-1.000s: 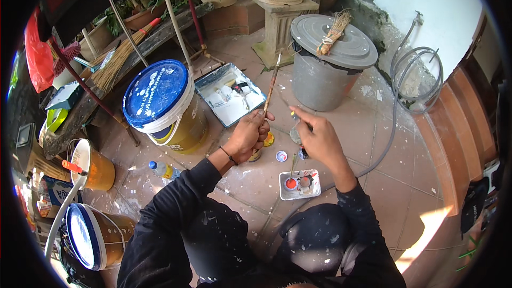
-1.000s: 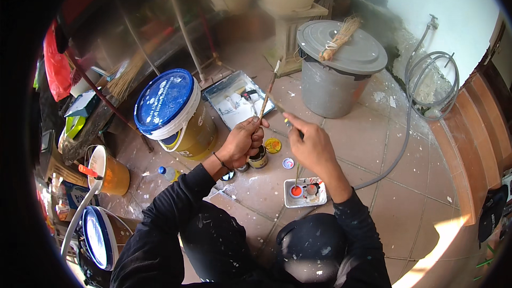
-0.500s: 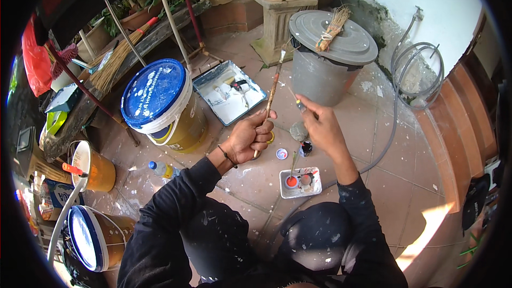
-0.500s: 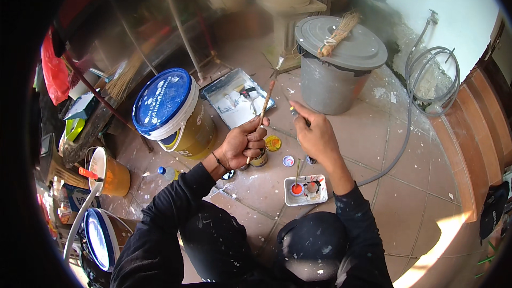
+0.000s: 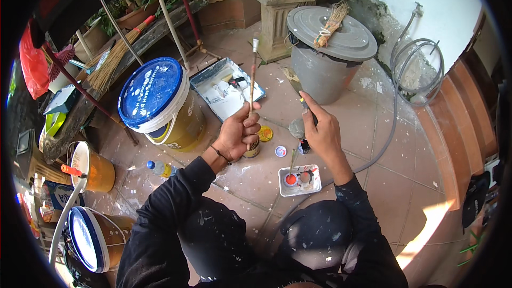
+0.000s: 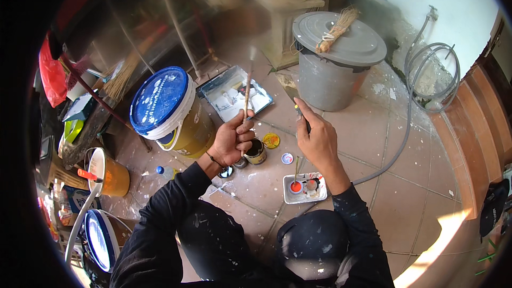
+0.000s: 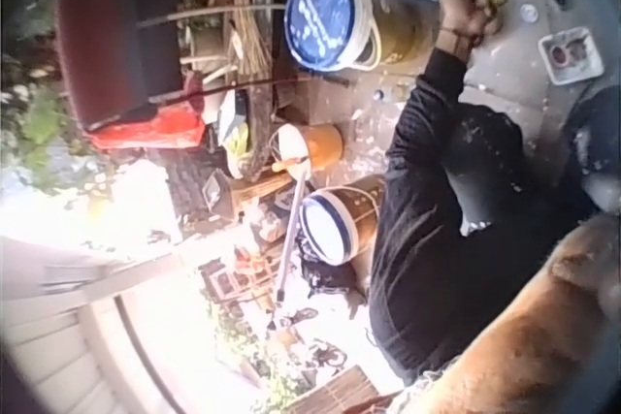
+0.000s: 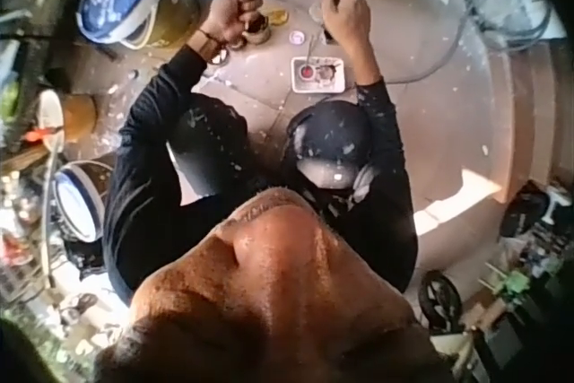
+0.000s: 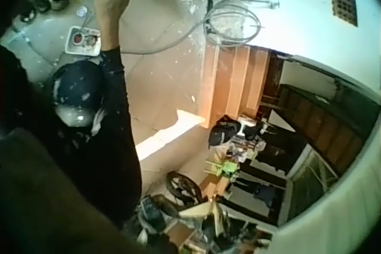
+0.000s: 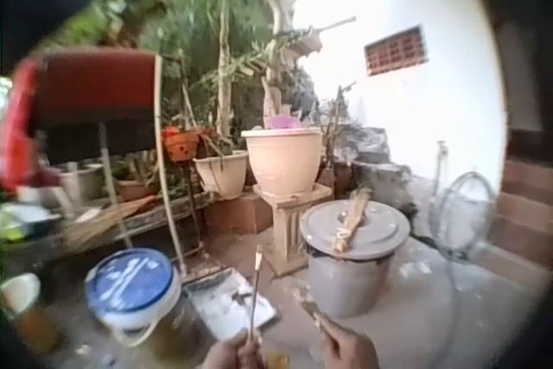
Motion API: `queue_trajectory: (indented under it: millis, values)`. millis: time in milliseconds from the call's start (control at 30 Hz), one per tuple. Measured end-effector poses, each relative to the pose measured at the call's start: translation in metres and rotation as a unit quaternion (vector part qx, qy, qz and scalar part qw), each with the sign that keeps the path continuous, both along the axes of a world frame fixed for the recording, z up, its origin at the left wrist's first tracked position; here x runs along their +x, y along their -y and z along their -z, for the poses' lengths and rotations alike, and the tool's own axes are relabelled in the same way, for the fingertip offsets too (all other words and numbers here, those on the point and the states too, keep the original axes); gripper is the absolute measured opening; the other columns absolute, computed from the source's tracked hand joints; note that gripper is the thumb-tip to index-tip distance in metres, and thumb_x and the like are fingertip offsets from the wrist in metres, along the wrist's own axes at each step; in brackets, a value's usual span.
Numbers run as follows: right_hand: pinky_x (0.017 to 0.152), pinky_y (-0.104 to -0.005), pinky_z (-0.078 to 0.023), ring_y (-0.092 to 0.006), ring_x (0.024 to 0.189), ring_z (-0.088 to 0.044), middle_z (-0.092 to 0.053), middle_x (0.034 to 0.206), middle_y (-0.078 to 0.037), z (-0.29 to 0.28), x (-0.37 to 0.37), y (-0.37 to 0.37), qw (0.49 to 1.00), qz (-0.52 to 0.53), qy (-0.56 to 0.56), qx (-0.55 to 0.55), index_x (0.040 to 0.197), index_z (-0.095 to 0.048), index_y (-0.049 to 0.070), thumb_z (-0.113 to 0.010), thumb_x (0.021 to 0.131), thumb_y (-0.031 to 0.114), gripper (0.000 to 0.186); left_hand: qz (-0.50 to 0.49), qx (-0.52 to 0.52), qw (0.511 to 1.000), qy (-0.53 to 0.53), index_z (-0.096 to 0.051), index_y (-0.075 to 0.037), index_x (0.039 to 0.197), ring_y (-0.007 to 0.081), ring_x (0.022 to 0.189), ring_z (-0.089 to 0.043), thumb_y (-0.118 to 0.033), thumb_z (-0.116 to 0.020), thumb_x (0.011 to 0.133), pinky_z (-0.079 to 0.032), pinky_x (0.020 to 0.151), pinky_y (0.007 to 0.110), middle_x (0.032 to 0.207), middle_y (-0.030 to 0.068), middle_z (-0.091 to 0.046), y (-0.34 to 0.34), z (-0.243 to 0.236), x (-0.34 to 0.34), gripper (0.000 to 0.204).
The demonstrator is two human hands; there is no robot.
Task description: Mixing paint in a small container and cleaning a brush.
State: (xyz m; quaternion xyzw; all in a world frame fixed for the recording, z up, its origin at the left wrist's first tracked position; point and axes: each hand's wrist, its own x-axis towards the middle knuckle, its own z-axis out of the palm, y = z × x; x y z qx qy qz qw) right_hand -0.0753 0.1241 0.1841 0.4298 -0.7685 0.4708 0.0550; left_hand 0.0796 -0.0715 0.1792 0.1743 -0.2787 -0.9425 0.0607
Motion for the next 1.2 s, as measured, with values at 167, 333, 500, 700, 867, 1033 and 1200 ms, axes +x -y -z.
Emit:
queue_trajectory:
  millis: [167,333,500,700,867,1033,1200]
  values:
    - [0.082,-0.0474,-0.055,-0.0429,0.098,-0.069,-0.068,0.12,-0.025,-0.003,0.01,-0.007,0.996,0.019,-0.077,0.034,0.154,-0.038,0.007,-0.058,0.093,0.011,0.064,-0.098,-0.088,0.99,0.05,-0.054,-0.013,0.109,0.0047,0.054,-0.021,-0.045,-0.043,0.108,-0.016,0.044,0.022,0.067,-0.008,-0.029,0.001,-0.007,-0.003,0.033]
    - [0.085,-0.0464,-0.055,-0.0422,0.103,-0.069,-0.065,0.124,-0.027,0.011,0.014,-0.014,0.996,0.027,-0.034,0.079,0.151,-0.039,0.002,-0.058,0.094,0.011,0.061,-0.196,-0.158,0.967,0.027,-0.053,-0.013,0.107,0.0041,0.052,-0.024,-0.046,-0.048,0.105,-0.017,0.045,0.023,0.064,-0.0088,-0.03,0.02,-0.014,0.01,0.033]
    - [0.091,-0.0443,-0.053,-0.0405,0.109,-0.067,-0.064,0.125,-0.025,0.038,0.021,-0.02,0.999,-0.017,-0.029,0.037,0.142,-0.049,0.0,-0.057,0.096,0.009,0.047,-0.266,-0.287,0.92,0.008,-0.05,-0.015,0.096,0.0009,0.051,-0.03,-0.033,-0.066,0.098,-0.023,0.044,0.019,0.065,-0.0101,-0.036,0.051,-0.027,0.05,0.024]
    - [0.087,-0.0396,-0.053,-0.0325,0.102,-0.068,-0.065,0.123,-0.022,0.06,0.031,-0.023,0.999,-0.042,0.007,-0.02,0.145,-0.045,0.0,-0.054,0.099,0.005,0.048,-0.261,-0.371,0.877,0.158,-0.063,-0.013,0.099,0.0007,0.056,-0.033,-0.026,-0.067,0.097,-0.024,0.05,0.02,0.069,-0.0112,-0.04,0.04,-0.047,0.106,0.013]
    - [0.074,-0.0306,-0.049,-0.0156,0.083,-0.058,-0.064,0.115,-0.013,0.021,0.02,-0.01,0.987,-0.025,0.133,-0.089,0.147,-0.043,0.002,-0.053,0.102,0.008,0.047,-0.181,-0.179,0.967,0.025,-0.047,-0.019,0.081,0.0022,0.053,-0.026,-0.031,-0.067,0.098,-0.017,0.045,0.022,0.067,-0.011,-0.032,0.0,-0.084,0.098,0.028]
    - [0.068,-0.0247,-0.041,-0.0076,0.072,-0.045,-0.059,0.102,-0.005,-0.076,0.033,0.0,0.881,-0.113,0.364,-0.282,0.144,-0.045,0.002,-0.054,0.105,0.018,0.044,-0.12,-0.082,0.989,-0.038,-0.041,-0.02,0.076,0.0045,0.052,-0.024,-0.035,-0.065,0.098,-0.017,0.047,0.025,0.066,-0.0099,-0.03,-0.042,-0.093,0.038,0.036]
    - [0.069,-0.0244,-0.041,-0.0081,0.074,-0.046,-0.055,0.098,-0.005,-0.072,0.082,0.005,0.852,-0.23,0.403,-0.242,0.139,-0.045,-0.001,-0.052,0.106,0.02,0.04,-0.057,-0.119,0.991,0.006,-0.039,-0.019,0.075,0.0048,0.051,-0.023,-0.034,-0.064,0.099,-0.015,0.046,0.026,0.065,-0.009,-0.03,-0.048,-0.05,0.021,0.038]
